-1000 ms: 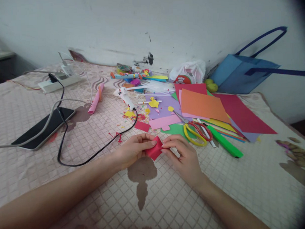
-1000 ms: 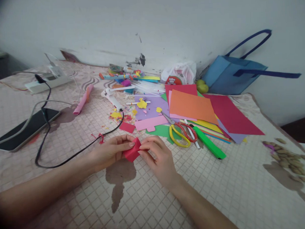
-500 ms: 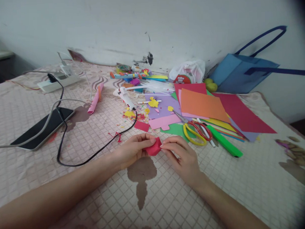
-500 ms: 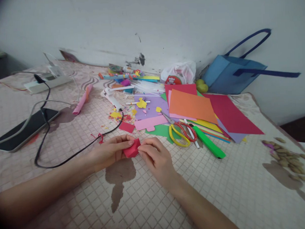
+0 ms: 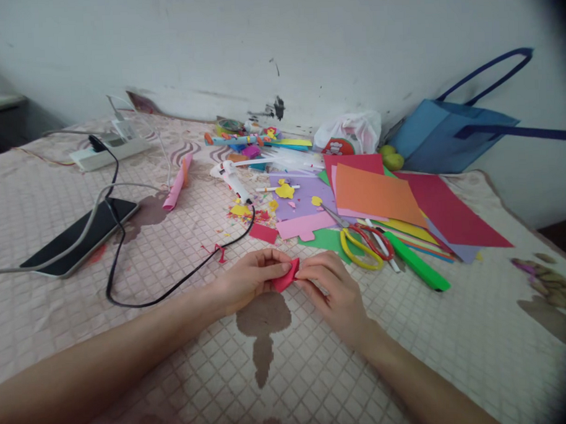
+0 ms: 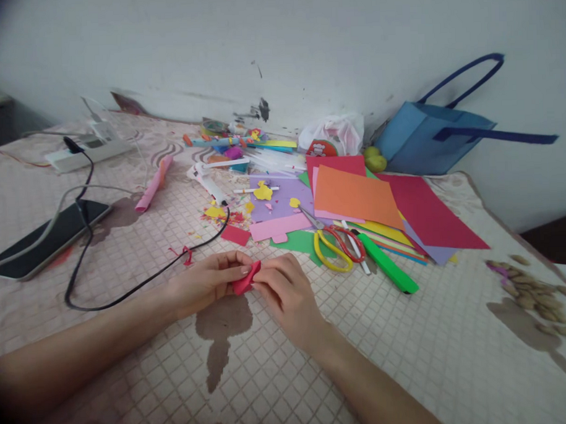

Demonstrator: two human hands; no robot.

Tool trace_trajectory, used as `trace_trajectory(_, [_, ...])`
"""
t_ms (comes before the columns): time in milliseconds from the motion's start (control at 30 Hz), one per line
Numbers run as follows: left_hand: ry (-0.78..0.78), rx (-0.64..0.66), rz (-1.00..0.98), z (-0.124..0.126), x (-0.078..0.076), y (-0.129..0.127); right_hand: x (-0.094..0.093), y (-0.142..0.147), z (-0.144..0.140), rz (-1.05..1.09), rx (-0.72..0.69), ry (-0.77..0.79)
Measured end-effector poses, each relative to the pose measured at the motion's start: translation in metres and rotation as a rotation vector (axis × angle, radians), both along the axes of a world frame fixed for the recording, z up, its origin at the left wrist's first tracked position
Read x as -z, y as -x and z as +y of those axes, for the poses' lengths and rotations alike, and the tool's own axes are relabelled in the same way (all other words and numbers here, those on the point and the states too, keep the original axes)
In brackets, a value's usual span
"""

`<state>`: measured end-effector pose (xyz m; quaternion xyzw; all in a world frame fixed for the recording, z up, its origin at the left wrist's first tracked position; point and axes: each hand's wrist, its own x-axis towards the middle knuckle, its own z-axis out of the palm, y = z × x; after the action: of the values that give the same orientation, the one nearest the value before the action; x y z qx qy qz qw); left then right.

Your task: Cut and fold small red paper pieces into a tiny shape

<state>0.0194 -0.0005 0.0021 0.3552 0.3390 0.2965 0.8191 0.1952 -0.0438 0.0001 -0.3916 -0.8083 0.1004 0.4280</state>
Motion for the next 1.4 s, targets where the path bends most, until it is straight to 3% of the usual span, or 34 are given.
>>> trace_trajectory(200, [0.038, -0.015, 0.020, 0.0002, 0.0001, -0.0003, 0.0028, -0.0007, 0.0013, -0.005, -0.018, 0.010])
trace_trajectory(1067, [-0.112, 0.062, 0.087, 0.0024, -0.0006, 0.0024, 0.0009, -0.0020, 0.0005, -0.077, -0.020, -0.001])
trace_trajectory(1233, [-0.076, 0.022, 0.140, 0.0027, -0.0022, 0.0028, -0.0034, -0.0017, 0.0000, 0.018, 0.061, 0.062])
trace_trajectory(1400, [-0.101, 0.072, 0.151, 0.0039, -0.0070, 0.0044, -0.0046, -0.0034, 0.0037, 0.146, 0.106, 0.188])
